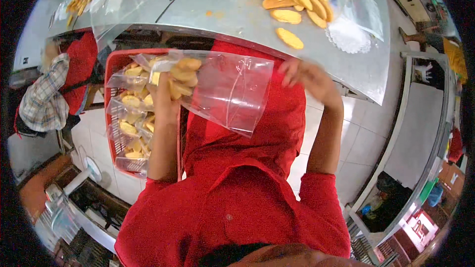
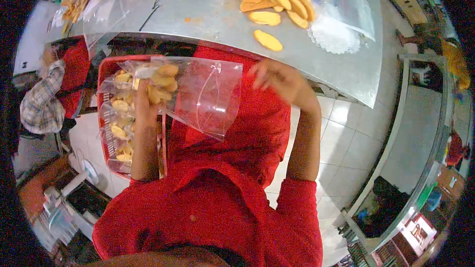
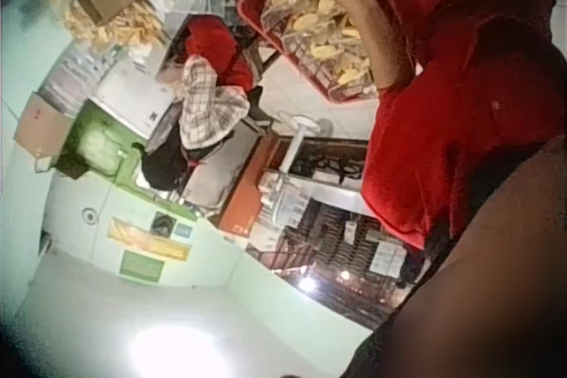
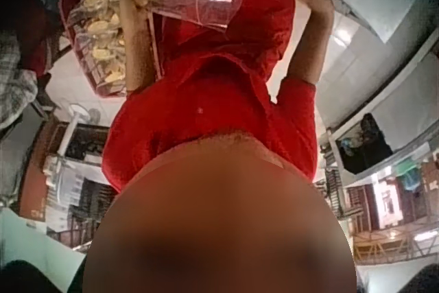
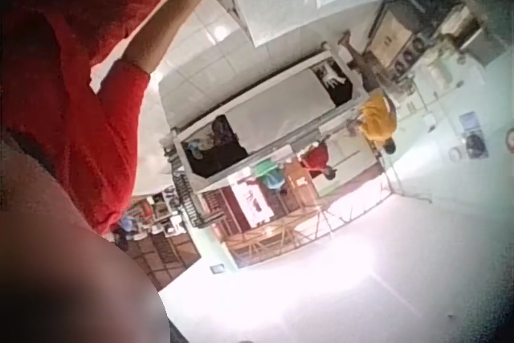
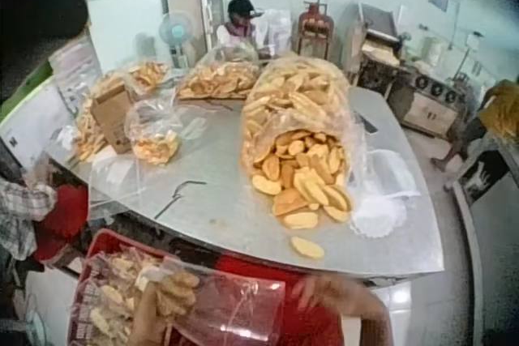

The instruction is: The person places small, oblong biscuits into clear plastic bags one by one. They arrange the biscuits inside each bag, then place the filled bags into a red basket. The process is repeated continuously throughout the clip.

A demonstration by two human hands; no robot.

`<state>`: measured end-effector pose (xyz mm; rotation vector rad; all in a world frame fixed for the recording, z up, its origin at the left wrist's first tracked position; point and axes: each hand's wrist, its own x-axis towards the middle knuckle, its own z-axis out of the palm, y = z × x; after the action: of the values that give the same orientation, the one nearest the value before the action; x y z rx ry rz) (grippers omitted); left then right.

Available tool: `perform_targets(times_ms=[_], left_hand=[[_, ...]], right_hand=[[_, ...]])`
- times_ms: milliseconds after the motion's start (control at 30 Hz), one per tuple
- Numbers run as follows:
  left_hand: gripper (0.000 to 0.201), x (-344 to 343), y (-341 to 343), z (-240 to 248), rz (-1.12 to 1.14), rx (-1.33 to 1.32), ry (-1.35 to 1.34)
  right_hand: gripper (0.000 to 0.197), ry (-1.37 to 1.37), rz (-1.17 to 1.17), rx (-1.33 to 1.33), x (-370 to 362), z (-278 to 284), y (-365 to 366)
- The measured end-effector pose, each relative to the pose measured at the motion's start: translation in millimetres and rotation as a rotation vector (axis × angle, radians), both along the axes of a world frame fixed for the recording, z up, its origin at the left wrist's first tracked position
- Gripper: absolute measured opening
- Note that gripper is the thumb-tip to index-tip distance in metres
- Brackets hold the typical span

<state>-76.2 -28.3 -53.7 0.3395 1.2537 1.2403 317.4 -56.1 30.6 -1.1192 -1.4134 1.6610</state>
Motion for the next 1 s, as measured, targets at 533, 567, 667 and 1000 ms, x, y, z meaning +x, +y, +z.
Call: perform_targets(times_ms=[533, 567, 667, 1000], left_hand=[[0.059, 28.8, -7.9, 1.3, -0.051, 0.032, 0.005], [0.059, 29.1, -8.2, -1.4, -0.072, 0.04, -0.017], [0.06, 38.5, -14.1, 10.6, -0.148, 0.074, -0.11], [0.064, 102.3, -40.8, 15.8, -0.137, 0.198, 0.247]], right_hand=[[0.025, 0.667, -0.999, -0.188, -12.3, -3.4, -2.5], [0.025, 0.448, -0.797, -0.186, -8.4, 2.2, -16.9], [0.026, -0.132, -0.039, -0.295, 9.0, 27.8, -51.4], [0.067, 0.629, -0.055, -0.563, -95.1, -46.2, -78.9]])
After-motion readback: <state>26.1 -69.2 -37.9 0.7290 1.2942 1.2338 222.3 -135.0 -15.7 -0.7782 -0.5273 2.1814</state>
